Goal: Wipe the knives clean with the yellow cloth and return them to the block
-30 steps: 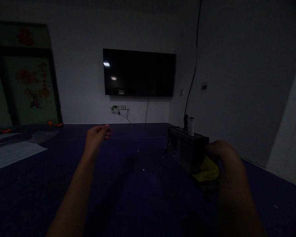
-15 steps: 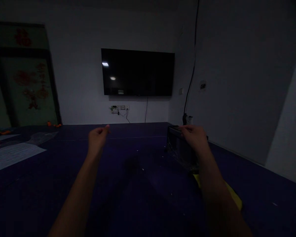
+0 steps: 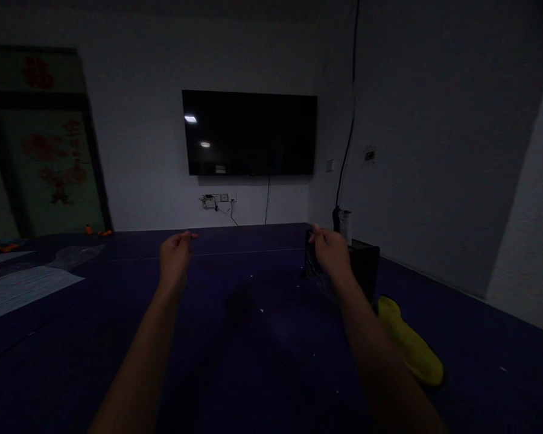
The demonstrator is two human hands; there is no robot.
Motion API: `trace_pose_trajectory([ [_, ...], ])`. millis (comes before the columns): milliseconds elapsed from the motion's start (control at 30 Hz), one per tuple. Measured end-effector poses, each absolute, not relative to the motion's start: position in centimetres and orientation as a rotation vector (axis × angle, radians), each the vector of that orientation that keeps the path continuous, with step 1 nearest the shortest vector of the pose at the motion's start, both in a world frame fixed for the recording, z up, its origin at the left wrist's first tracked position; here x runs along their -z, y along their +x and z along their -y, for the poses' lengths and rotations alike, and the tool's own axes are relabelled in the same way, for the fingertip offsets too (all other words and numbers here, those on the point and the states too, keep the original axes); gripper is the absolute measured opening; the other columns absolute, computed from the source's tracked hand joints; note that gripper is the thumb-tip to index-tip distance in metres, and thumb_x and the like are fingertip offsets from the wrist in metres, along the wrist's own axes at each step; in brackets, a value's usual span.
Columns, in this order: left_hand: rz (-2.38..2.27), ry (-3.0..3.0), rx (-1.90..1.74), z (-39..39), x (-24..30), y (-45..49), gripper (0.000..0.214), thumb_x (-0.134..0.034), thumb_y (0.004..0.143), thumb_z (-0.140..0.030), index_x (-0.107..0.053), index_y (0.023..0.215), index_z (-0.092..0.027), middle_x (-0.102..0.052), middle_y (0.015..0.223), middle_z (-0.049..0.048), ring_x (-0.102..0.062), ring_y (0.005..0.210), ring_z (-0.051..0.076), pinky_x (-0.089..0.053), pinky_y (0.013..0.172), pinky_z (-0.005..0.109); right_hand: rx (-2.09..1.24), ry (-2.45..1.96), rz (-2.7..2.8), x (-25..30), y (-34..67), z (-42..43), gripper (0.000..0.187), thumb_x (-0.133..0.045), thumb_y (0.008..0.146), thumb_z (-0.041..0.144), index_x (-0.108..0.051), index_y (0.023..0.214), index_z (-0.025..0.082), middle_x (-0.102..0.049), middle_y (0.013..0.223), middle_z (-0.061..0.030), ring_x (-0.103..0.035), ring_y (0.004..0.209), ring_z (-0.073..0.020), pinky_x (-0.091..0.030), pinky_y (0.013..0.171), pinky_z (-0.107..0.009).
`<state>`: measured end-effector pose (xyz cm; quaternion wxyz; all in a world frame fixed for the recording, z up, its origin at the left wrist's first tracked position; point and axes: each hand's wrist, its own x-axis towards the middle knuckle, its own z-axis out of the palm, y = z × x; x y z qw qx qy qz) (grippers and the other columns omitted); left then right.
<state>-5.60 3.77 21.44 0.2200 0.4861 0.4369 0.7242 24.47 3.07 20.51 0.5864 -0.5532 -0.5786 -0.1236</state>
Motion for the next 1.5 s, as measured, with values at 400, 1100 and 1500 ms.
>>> trace_pose_trajectory([
  [400, -1.137, 1.339, -1.946, -3.8, -21.5, -5.4, 0.023, -0.065, 0.057, -0.036, -0.059, 0.064, -0.015, -0.046, 0.043, -0.0065, -0.038, 0.036, 0.007, -0.027, 0.036, 0.018, 0.184, -1.111, 1.077, -19.7, 28.8, -4.1, 0.041, -0.038, 0.075, 0.023, -0.059, 0.108, 0.013, -0.063, 0.068, -0.0033, -0.056, 0.052, -0.0157, -0.044, 0.054, -0.029],
  [1100, -1.063, 1.240, -2.004, -3.1, -22.0, -5.4, 0.027, -0.058, 0.064, -0.042, -0.060, 0.065, -0.015, -0.044, 0.038, -0.0063, -0.037, 0.032, 0.007, -0.023, 0.033, 0.018, 0.345, -1.267, 0.644, -16.1, 33.0, -5.7, 0.080, -0.056, 0.071, 0.065, -0.053, 0.122, 0.003, -0.053, 0.126, -0.0237, -0.046, 0.119, -0.0359, -0.032, 0.100, -0.048],
  [1500, -1.067, 1.293, -2.000, -2.9, -22.1, -5.4, 0.026, -0.057, 0.066, -0.041, -0.059, 0.062, -0.015, -0.044, 0.039, -0.0054, -0.036, 0.032, 0.007, -0.023, 0.033, 0.018, 0.373, -1.418, 0.647, -14.0, 32.6, -6.6, 0.109, -0.060, 0.060, 0.073, -0.030, 0.140, 0.006, -0.038, 0.139, -0.0253, -0.035, 0.127, -0.0391, -0.028, 0.101, -0.052],
])
